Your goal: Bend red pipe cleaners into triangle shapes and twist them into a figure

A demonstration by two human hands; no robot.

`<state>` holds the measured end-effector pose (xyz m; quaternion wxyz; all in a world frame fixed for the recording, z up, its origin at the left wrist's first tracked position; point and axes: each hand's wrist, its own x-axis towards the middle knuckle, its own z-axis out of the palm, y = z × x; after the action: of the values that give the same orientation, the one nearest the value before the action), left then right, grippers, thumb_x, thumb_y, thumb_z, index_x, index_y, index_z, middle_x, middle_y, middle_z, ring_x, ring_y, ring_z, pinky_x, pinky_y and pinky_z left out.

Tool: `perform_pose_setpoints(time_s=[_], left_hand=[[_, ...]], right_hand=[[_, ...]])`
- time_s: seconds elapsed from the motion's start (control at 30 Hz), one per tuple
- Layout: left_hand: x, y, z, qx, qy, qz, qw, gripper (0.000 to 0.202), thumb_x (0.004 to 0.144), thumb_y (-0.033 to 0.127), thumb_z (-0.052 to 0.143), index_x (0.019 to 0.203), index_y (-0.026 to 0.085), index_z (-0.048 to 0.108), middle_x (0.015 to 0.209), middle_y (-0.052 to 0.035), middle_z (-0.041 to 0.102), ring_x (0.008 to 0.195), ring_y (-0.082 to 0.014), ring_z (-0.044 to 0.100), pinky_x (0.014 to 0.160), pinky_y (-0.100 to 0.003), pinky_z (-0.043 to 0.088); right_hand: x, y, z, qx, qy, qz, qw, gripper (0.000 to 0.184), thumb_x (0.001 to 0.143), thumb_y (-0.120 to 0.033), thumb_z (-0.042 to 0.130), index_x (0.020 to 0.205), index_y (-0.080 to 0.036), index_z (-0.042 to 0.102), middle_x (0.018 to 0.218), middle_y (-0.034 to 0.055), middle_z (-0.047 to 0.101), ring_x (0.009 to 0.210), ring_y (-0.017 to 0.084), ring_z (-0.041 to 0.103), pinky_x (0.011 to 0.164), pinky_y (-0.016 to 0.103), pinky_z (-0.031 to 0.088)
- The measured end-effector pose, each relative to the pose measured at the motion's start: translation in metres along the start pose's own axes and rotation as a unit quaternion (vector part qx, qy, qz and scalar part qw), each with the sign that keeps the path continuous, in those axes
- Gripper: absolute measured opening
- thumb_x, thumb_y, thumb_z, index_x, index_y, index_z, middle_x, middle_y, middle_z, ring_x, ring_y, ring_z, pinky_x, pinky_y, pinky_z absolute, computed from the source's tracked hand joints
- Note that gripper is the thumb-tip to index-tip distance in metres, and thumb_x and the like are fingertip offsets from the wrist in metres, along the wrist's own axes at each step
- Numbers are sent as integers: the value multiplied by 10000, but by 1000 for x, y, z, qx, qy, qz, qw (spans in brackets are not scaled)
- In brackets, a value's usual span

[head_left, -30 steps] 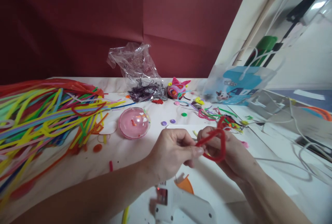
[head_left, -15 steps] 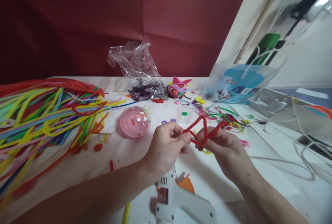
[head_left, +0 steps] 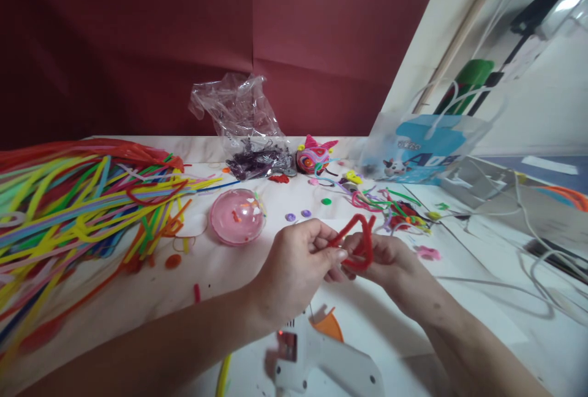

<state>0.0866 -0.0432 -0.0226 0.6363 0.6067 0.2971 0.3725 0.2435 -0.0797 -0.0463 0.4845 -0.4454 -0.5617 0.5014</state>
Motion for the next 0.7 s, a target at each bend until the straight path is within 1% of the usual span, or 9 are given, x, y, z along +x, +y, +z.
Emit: perform_pose_setpoints(time_s=[0.17, 0.33, 0.47, 0.6, 0.7], left_hand=[[2, -4, -2, 42, 44, 28, 998, 46, 703, 147, 575, 665, 155, 550, 551, 32, 575, 473, -79, 558, 478, -189, 455], [5, -7, -5, 69, 68, 13, 995, 74, 706, 193, 573, 651, 166, 531, 505, 38, 554, 444, -87, 548, 450, -192, 428], [5, -3, -5, 103, 79, 13, 991, 89, 709, 205, 559, 638, 173, 515, 505, 35, 554, 435, -93, 543, 428, -195, 407], [5, 0, -5, 118, 98, 18, 988, 107, 707, 208, 555, 624, 179, 494, 480, 38, 546, 434, -102, 547, 421, -197, 400], [5, 0, -5, 112, 112, 20, 987, 118, 708, 208, 553, 620, 181, 479, 480, 39, 547, 428, -101, 550, 419, -194, 399]], right_hand=[[-2, -2, -3, 22, 13, -21, 999, 47, 714, -230, 686, 704, -190, 662, 616, -13, 629, 566, 91, 534, 560, 202, 427], [-1, -2, -3, 34, 38, -21, 998, 61, 695, -246, 705, 698, -190, 682, 598, -9, 637, 560, 93, 539, 560, 200, 427], [0, -4, 1, 52, 78, -32, 995, 113, 674, -289, 721, 680, -182, 686, 615, -1, 643, 555, 96, 531, 557, 205, 426], [1, -4, 6, 56, 102, -25, 993, 227, 729, -376, 655, 630, -171, 649, 590, 9, 632, 551, 105, 546, 565, 218, 430], [1, -1, 10, 43, 152, -13, 987, 292, 710, -445, 647, 627, -166, 617, 570, 4, 608, 506, 106, 529, 513, 224, 424]])
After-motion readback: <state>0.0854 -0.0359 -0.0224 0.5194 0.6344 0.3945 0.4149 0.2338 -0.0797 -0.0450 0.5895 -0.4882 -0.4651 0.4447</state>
